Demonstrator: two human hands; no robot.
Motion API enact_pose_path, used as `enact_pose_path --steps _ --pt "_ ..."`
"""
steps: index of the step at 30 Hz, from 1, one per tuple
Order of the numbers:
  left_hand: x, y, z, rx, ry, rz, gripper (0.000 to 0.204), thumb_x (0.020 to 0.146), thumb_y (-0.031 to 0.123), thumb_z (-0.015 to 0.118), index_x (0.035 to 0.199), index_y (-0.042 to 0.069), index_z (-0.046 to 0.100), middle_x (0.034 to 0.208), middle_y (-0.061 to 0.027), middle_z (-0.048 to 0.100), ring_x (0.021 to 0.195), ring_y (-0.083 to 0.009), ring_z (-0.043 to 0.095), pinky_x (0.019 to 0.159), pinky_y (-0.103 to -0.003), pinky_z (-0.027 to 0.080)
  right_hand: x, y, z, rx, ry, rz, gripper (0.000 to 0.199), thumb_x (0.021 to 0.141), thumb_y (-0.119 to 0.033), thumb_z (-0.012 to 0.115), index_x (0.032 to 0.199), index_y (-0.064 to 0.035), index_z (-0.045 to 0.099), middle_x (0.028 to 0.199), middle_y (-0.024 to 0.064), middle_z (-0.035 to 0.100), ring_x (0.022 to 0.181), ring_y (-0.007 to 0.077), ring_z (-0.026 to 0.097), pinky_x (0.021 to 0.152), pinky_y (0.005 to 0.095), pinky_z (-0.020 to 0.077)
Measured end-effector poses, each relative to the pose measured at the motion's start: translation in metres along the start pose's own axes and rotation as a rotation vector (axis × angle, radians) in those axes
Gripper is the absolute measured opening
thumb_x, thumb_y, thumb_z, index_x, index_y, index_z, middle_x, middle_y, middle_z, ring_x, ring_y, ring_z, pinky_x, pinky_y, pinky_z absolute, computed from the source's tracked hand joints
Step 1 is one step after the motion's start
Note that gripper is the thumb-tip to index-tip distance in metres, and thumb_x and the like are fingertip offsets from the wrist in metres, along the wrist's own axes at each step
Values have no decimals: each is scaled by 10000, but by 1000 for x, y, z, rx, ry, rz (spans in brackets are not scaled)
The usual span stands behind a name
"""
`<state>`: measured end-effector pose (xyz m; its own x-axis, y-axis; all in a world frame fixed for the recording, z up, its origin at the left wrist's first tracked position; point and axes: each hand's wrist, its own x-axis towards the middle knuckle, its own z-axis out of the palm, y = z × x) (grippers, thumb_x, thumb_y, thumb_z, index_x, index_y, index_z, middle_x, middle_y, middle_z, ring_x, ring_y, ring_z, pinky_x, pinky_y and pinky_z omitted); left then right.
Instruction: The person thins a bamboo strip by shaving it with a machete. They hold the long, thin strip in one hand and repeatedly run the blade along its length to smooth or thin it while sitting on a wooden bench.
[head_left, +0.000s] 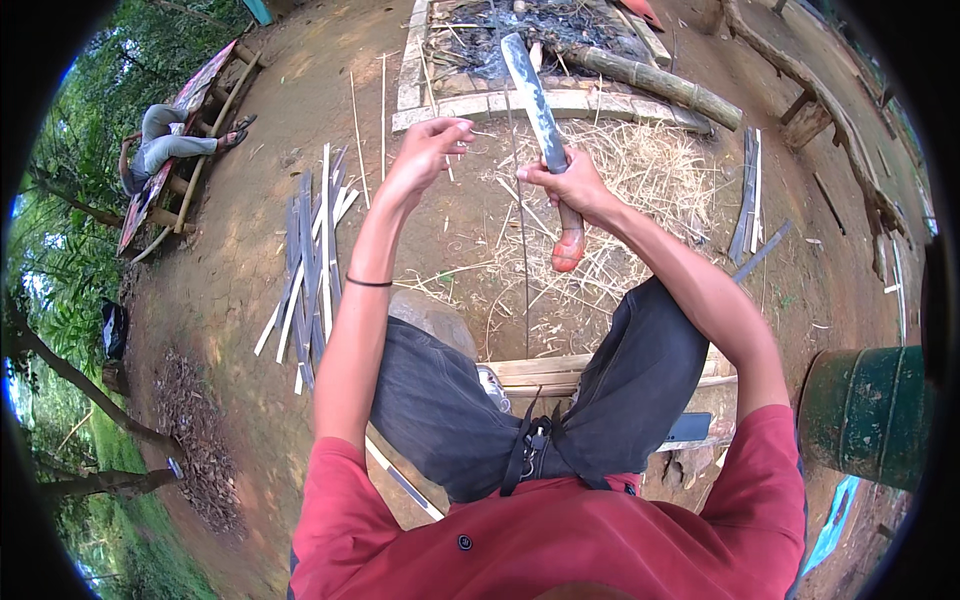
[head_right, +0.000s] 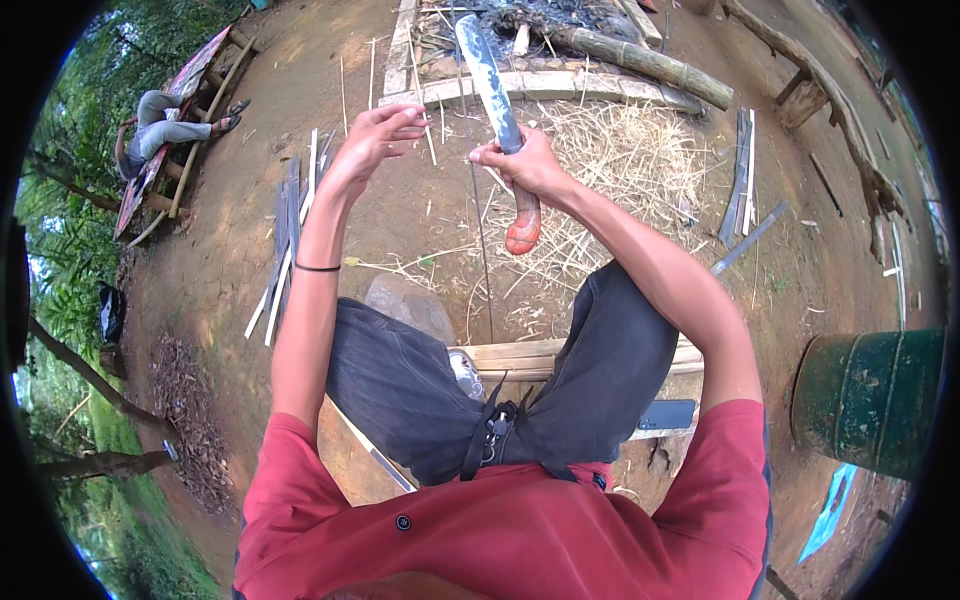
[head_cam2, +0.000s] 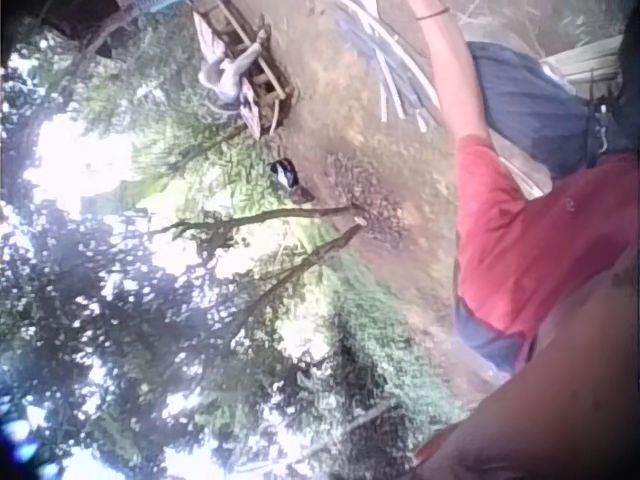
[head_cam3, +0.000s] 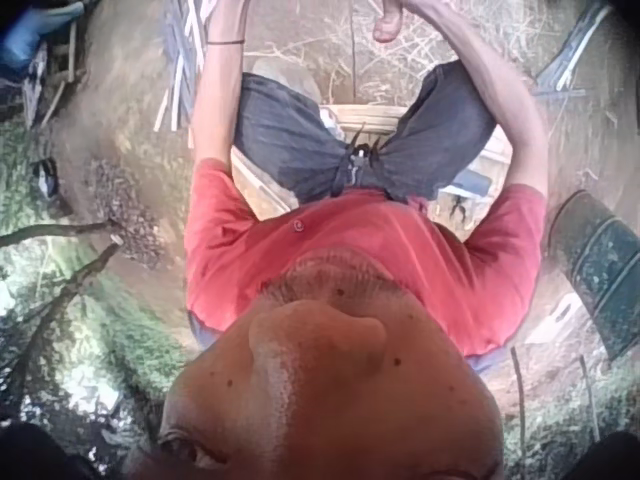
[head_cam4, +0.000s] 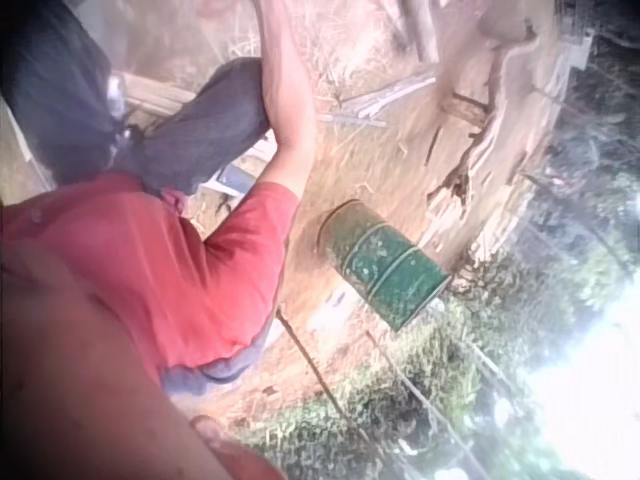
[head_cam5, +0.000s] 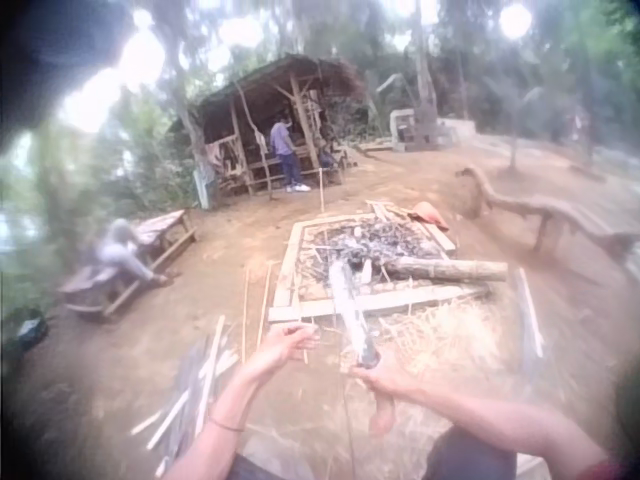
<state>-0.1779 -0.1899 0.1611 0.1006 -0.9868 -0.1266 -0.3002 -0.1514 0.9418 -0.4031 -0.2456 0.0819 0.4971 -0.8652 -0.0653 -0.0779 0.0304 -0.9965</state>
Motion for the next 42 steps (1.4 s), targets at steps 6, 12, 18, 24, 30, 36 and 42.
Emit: enact_pose_path --steps 6,12,18,24,30,36,42 --pt "27 -11 13 -152 -18 -30 242 919 272 647 1056 73 669 999 -46 708 907 -143 679 722 -271 512 -24 -9 19 -69 -127 27 337 776 -131 795 1005 1 585 798 25 705 491 40 517 414 217 419" --pt "30 -35 0 -316 -62 -75 193 938 195 630 1040 32 653 980 -85 710 916 -181 701 720 -286 576 -29 -10 23 -164 -133 39 291 775 -159 801 913 4 604 720 13 656 483 35 509 399 216 399" --pt "47 -71 -58 -429 165 -117 219 957 167 593 1086 -6 625 1044 -134 696 943 -246 696 809 -359 586 -14 0 9 -29 -12 2 297 811 -218 755 946 0 605 620 5 588 411 60 476 363 229 381" --pt "52 -154 -136 -643 491 -101 194 951 131 595 1078 -15 609 1056 -166 689 909 -272 706 749 -392 602 -14 -12 -3 124 114 72 281 848 -196 659 1022 15 595 877 115 713 431 70 476 407 231 426" --pt "45 -198 -154 -784 600 -220 215 965 144 566 1124 0 579 1087 -140 676 974 -290 686 830 -441 573 -15 -19 -24 309 136 162 260 845 -191 617 1009 -19 510 864 98 669 479 77 488 420 221 435" --pt "64 -212 -156 -773 665 -237 174 976 140 545 1082 18 607 1061 -114 679 945 -274 690 824 -443 576 -4 -11 -44 489 148 193 197 837 -101 548 1009 -11 517 826 76 608 552 84 502 487 234 466" --pt "60 -236 -189 -1005 777 -102 179 994 130 492 1118 9 538 1119 -145 635 1035 -332 650 931 -561 510 -1 -9 -39 651 147 276 181 865 -71 541 1025 -18 476 863 101 609 592 90 500 524 248 489"
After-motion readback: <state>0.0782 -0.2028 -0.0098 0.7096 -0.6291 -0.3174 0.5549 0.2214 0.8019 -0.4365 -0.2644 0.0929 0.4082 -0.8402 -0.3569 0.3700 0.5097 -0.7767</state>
